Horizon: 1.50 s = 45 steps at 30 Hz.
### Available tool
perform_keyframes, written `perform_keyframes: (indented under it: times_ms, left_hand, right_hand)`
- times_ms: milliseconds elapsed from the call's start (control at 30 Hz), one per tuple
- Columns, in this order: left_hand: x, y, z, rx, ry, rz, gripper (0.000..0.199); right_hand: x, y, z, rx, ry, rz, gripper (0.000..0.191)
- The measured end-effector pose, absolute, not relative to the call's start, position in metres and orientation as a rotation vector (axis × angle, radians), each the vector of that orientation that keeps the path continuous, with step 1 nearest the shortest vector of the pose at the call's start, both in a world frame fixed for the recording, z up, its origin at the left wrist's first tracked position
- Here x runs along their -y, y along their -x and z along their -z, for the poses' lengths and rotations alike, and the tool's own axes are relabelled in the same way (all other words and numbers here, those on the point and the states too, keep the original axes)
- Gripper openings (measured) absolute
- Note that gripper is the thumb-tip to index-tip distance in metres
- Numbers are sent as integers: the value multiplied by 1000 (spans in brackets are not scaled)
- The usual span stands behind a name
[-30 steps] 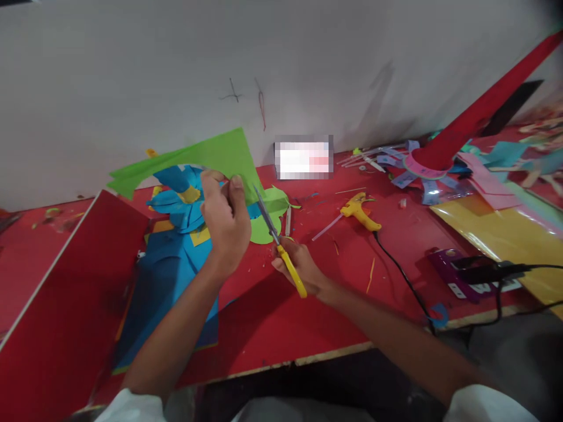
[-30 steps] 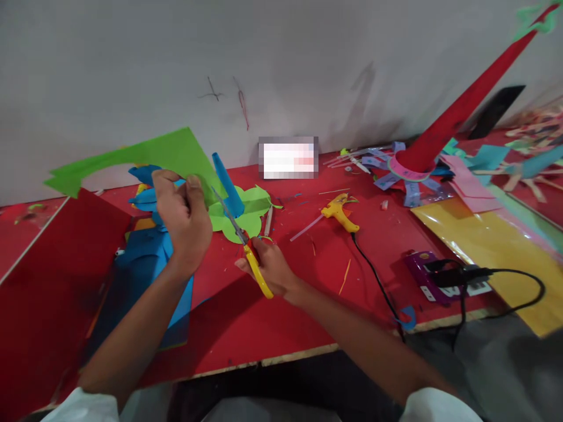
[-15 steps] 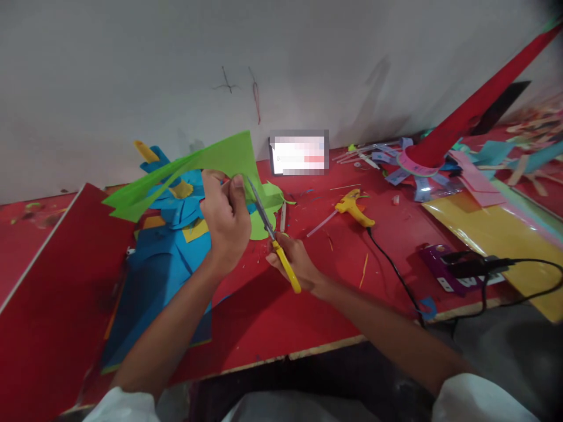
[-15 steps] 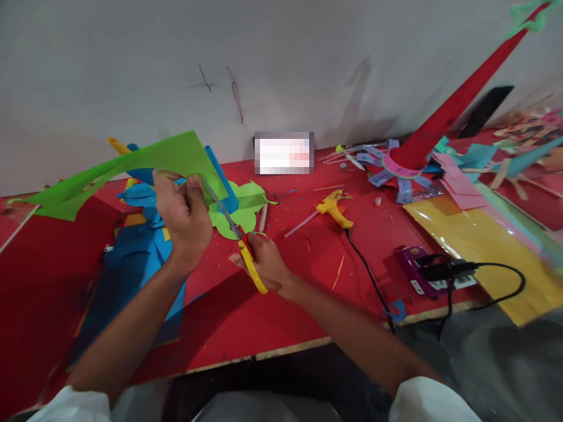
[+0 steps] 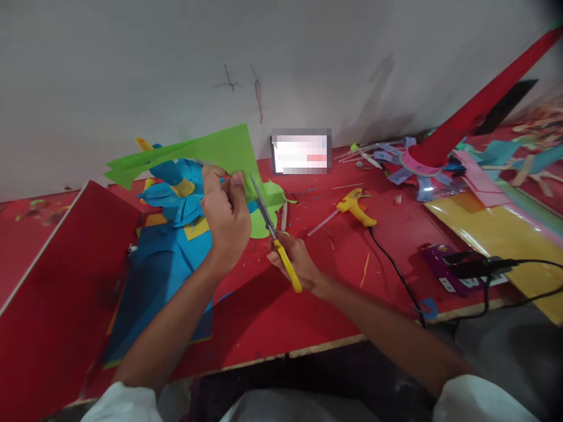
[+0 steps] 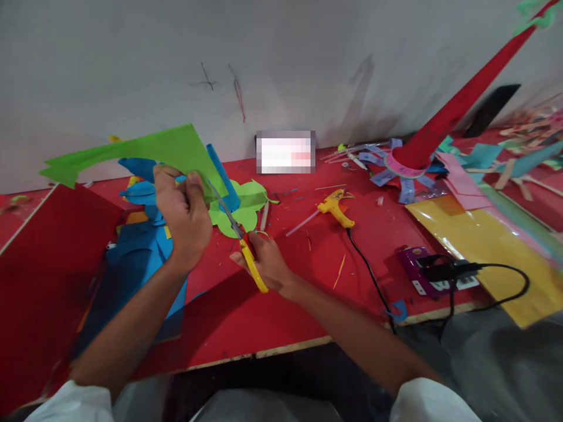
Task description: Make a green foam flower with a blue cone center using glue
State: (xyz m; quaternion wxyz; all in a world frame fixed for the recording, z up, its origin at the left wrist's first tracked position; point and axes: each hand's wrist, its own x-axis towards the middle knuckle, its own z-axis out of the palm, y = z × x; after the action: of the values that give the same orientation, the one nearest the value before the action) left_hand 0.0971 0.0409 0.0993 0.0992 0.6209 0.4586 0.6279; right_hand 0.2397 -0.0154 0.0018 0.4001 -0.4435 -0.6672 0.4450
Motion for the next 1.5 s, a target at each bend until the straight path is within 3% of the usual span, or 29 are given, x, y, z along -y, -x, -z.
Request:
perform_keyframes:
  times_ms: [367,800,1500]
  left_hand:
    - [-43,-94,-94,-1383,-1869,-1826,32]
    - [-44,-93,-90,-1348,-1971,-1696,48]
    - [-43,-97,-93,-1414,-1999,-1712,45]
  right_hand:
    - [16,-240,-1,1717,1122,-1129,54]
    - [17,-241,-9,1674,1150,-1089,53]
    - [17,-240,-8,1643,1176,-1104,51]
